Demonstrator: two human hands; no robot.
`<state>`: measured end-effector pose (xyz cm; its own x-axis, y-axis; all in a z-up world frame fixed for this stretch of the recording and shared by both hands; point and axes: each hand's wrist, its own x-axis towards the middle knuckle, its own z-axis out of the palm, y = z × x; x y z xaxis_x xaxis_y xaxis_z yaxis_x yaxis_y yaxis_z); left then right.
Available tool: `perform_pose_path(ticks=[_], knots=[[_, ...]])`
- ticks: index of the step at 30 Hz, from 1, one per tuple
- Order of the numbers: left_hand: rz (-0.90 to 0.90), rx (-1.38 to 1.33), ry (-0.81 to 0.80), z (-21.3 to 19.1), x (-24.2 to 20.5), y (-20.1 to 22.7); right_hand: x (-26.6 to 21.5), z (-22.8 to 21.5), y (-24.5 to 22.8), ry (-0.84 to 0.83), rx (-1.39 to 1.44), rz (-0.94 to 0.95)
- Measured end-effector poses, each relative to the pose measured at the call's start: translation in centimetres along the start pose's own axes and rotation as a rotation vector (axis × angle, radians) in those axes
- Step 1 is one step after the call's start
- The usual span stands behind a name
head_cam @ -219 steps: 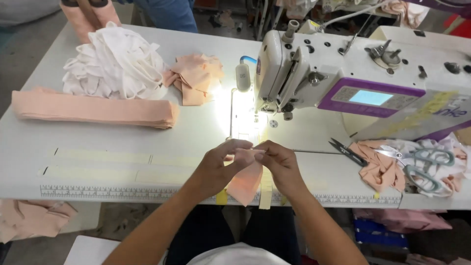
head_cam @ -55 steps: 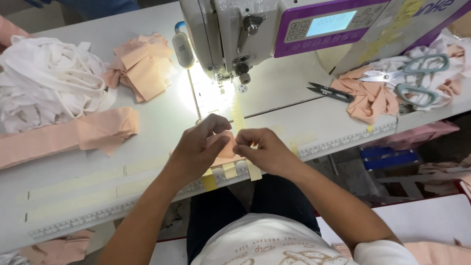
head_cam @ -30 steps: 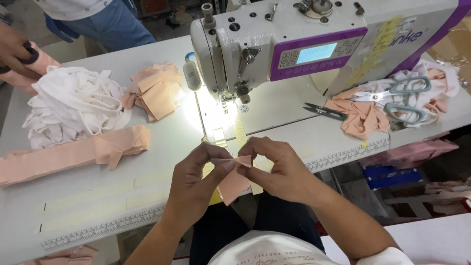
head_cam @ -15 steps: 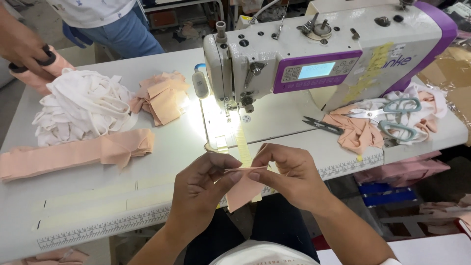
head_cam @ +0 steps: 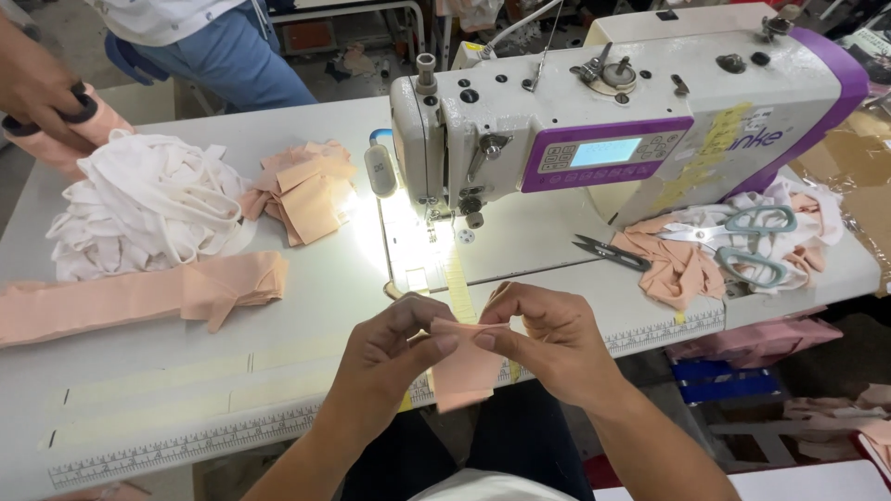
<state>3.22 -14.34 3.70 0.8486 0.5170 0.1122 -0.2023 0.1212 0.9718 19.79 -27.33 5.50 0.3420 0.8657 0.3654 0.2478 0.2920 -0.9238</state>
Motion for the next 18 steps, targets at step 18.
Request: perform_pose_path(ticks=[18], knots=[[0.364,1.273,-0.024,-9.2,14.2,-12.8,6.2,-1.1,18.9,-0.137,-0.840,-0.156]])
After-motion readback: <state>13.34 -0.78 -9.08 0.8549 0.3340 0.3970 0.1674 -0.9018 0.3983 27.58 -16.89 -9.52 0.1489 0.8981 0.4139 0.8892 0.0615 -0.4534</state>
